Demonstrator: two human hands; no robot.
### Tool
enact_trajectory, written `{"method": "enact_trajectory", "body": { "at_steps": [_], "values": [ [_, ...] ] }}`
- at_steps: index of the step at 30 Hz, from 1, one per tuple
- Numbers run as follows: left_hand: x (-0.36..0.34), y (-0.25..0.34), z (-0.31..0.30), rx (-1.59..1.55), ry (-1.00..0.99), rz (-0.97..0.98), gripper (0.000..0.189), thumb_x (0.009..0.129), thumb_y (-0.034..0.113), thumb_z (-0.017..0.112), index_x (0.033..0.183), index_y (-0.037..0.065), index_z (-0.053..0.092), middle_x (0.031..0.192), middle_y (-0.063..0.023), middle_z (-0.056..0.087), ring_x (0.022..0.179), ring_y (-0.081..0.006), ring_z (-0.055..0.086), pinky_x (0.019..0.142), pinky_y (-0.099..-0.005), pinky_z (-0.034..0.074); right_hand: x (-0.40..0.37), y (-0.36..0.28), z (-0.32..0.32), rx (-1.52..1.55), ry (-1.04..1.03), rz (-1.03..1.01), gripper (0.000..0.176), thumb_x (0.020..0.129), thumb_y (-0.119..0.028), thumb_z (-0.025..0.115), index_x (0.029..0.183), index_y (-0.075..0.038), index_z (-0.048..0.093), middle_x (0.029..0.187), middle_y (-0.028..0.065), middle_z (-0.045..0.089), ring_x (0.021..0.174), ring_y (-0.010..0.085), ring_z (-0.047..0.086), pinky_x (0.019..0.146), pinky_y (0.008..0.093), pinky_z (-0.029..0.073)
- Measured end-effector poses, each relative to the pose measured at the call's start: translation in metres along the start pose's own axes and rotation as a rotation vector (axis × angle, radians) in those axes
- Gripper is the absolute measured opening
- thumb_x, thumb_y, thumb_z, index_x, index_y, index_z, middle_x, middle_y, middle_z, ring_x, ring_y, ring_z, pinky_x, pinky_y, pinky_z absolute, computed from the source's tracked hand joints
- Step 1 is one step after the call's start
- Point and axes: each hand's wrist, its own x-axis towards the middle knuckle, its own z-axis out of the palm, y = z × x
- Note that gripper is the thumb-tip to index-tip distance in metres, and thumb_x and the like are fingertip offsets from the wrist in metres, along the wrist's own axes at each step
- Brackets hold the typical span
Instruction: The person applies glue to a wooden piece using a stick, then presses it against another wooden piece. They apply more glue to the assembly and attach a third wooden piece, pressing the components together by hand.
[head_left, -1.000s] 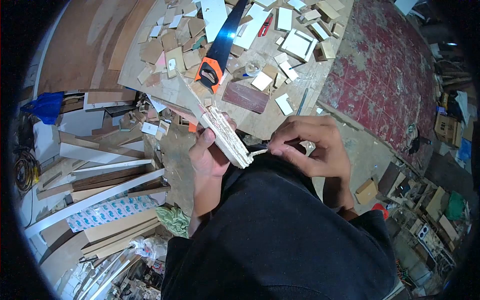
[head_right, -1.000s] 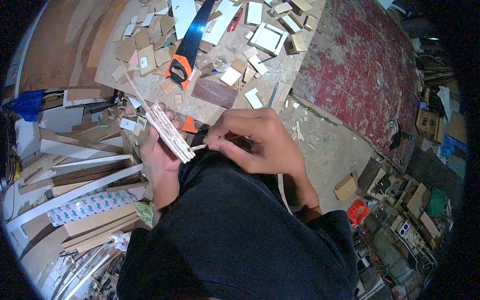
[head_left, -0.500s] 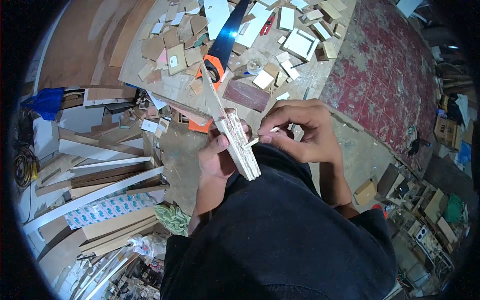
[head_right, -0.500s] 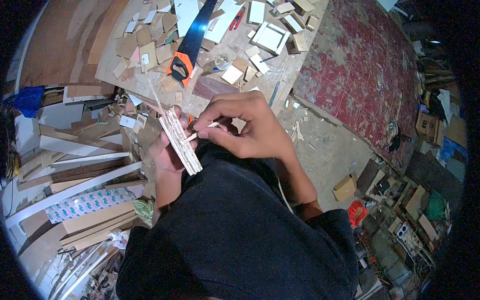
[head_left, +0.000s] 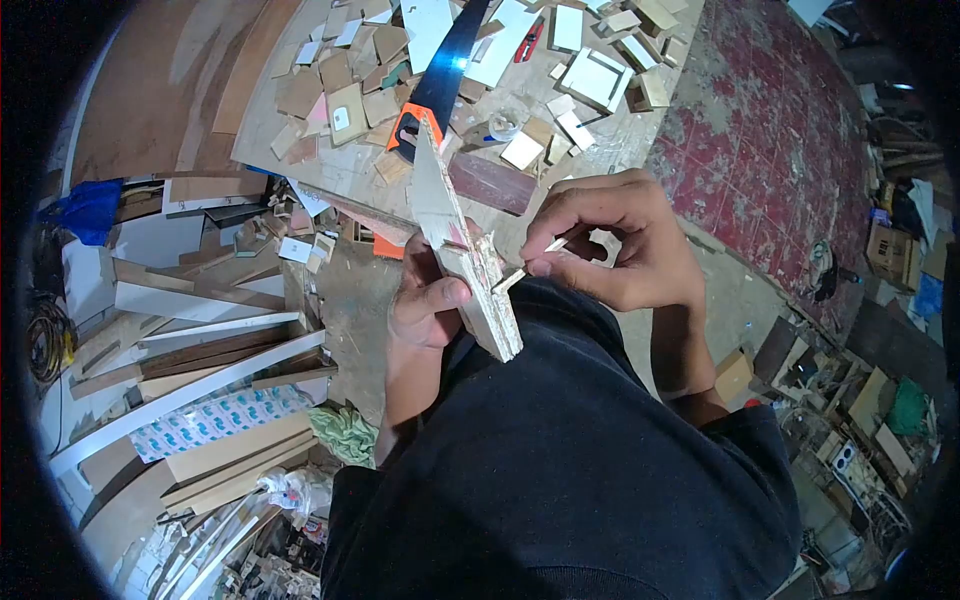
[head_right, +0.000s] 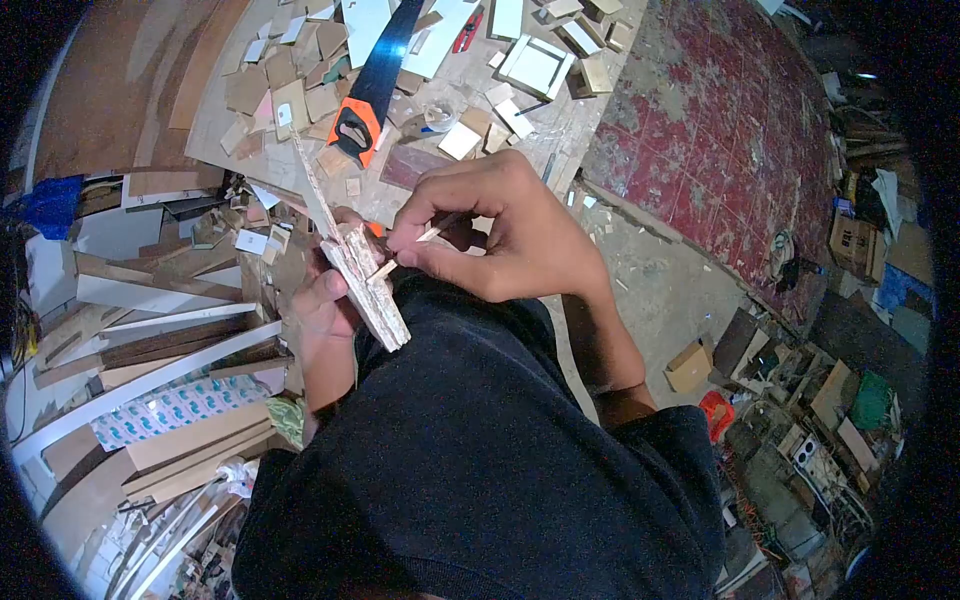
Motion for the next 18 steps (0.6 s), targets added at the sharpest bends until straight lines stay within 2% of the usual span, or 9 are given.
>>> {"method": "enact_trajectory", "body": {
  "at_steps": [11,18],
  "values": [
    [0.0032,-0.0035,-0.0047,-0.116,0.086,0.007,0.056,0.062,0.008,0.077,0.113,0.004,0.054,0.111,-0.0095,0.055,0.096,-0.0266,0.060,0.087,-0.0405,0.050,-0.0081,0.0004,0.0048,0.045,-0.059,0.072,0.007,0.070,-0.002,0.067,0.077,-0.003,0.068,0.071,0.0026,0.064,0.055,0.0074,0.052,0.045,0.0212,0.034],
    [0.0053,0.0016,-0.0005,-0.011,0.027,-0.042,0.056,0.062,0.007,0.077,0.113,0.005,0.054,0.106,-0.0112,0.057,0.096,-0.0256,0.060,0.086,-0.0400,0.050,0.0005,-0.0023,-0.0016,0.030,-0.092,0.068,0.009,0.070,-0.001,0.067,0.078,-0.003,0.068,0.070,0.0026,0.064,0.054,0.0071,0.052,0.045,0.0212,0.035]
  ]
}}
